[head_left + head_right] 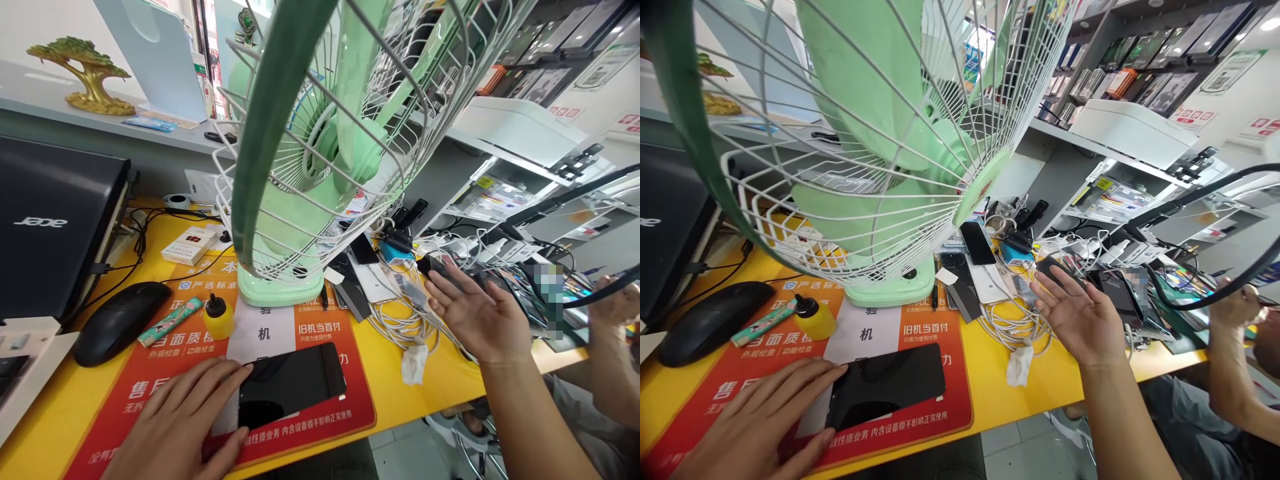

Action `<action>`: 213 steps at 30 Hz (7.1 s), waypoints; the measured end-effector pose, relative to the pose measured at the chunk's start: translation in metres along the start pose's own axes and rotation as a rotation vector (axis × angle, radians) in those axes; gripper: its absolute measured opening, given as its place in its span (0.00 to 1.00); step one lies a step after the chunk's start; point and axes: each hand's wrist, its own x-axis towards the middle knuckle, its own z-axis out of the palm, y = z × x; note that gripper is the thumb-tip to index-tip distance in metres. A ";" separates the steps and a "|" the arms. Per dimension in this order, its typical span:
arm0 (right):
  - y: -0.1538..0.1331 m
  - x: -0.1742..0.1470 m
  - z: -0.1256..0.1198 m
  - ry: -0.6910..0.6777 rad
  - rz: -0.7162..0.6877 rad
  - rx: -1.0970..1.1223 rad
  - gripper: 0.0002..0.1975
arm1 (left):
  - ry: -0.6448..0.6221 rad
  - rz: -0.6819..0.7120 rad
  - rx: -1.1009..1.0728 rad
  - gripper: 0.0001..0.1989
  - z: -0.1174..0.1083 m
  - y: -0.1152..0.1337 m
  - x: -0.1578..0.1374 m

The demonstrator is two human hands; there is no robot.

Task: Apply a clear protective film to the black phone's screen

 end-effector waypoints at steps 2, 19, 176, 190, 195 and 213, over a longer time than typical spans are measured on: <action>0.003 -0.012 0.009 -0.027 0.038 0.014 0.39 | 0.018 0.032 0.002 0.30 -0.006 0.002 0.003; 0.024 -0.055 0.134 -0.736 0.036 -0.540 0.18 | -0.050 -0.005 -0.033 0.28 -0.039 0.023 0.017; 0.083 -0.072 0.181 -0.684 -0.815 -0.913 0.30 | -0.216 -0.138 -0.131 0.29 -0.047 0.031 0.025; 0.084 -0.074 0.181 -0.660 -0.861 -0.908 0.29 | -0.222 -0.128 -0.123 0.29 -0.048 0.031 0.026; 0.087 -0.072 0.173 -0.679 -0.790 -0.922 0.31 | -0.217 -0.109 -0.108 0.29 -0.046 0.030 0.027; 0.079 -0.065 0.135 -0.665 -0.613 -0.916 0.34 | -0.148 -0.052 -0.020 0.28 -0.043 0.028 0.025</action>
